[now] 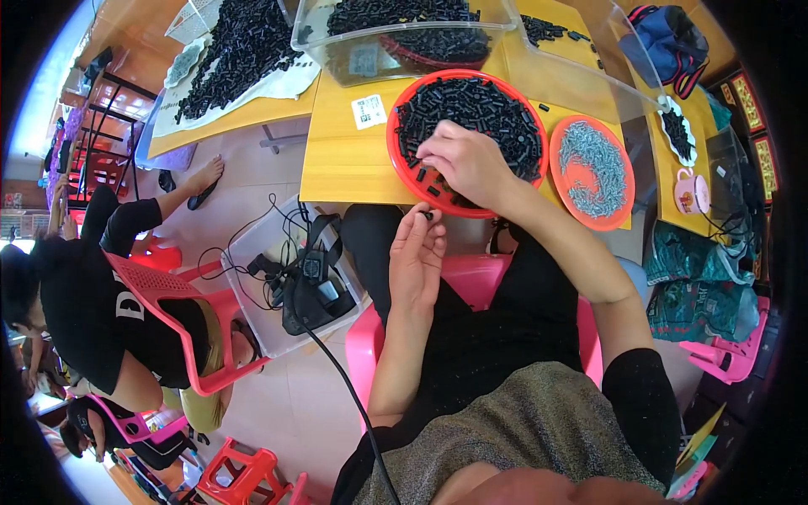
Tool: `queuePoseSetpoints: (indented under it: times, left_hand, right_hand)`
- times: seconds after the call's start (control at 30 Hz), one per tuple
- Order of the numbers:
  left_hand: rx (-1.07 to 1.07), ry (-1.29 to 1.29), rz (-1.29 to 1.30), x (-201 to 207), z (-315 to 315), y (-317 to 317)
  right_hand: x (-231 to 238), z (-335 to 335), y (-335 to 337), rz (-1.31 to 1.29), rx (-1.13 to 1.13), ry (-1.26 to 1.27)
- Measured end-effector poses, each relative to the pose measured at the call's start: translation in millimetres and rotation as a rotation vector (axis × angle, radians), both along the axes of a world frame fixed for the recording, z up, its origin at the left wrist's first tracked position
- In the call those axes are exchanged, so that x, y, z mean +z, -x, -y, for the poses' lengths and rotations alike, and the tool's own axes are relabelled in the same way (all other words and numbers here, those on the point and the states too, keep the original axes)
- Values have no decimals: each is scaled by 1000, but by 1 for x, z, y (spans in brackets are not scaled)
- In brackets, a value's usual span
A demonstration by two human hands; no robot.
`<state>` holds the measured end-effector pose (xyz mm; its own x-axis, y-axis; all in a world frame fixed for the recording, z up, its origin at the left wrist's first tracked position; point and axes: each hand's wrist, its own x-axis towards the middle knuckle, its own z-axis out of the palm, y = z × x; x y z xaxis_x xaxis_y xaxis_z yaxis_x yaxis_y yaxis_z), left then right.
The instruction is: Manually assembling small black plastic components with metal pins/screws.
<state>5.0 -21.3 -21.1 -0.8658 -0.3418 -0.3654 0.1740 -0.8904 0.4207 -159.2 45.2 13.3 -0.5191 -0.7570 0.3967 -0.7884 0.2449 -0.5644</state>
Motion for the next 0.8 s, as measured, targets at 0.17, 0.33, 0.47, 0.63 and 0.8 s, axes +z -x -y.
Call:
queuePoseSetpoints:
  times: [0.17, 0.33, 0.47, 0.63, 0.8]
  left_hand:
    - [19, -30, -10, 1, 3, -1]
    - [17, -41, -20, 0, 4, 0]
    - [12, -57, -9, -1, 4, 1]
    - [9, -75, -17, -2, 5, 1]
    - [-14, -97, -48, -4, 4, 1]
  right_hand:
    - [-7, 21, 17, -192, 61, -246]
    - [-8, 32, 22, -412, 205, -307]
    - [-8, 36, 24, -417, 257, -375]
    - [10, 9, 33, 194, 227, -133]
    - [28, -28, 7, 764, -13, 6]
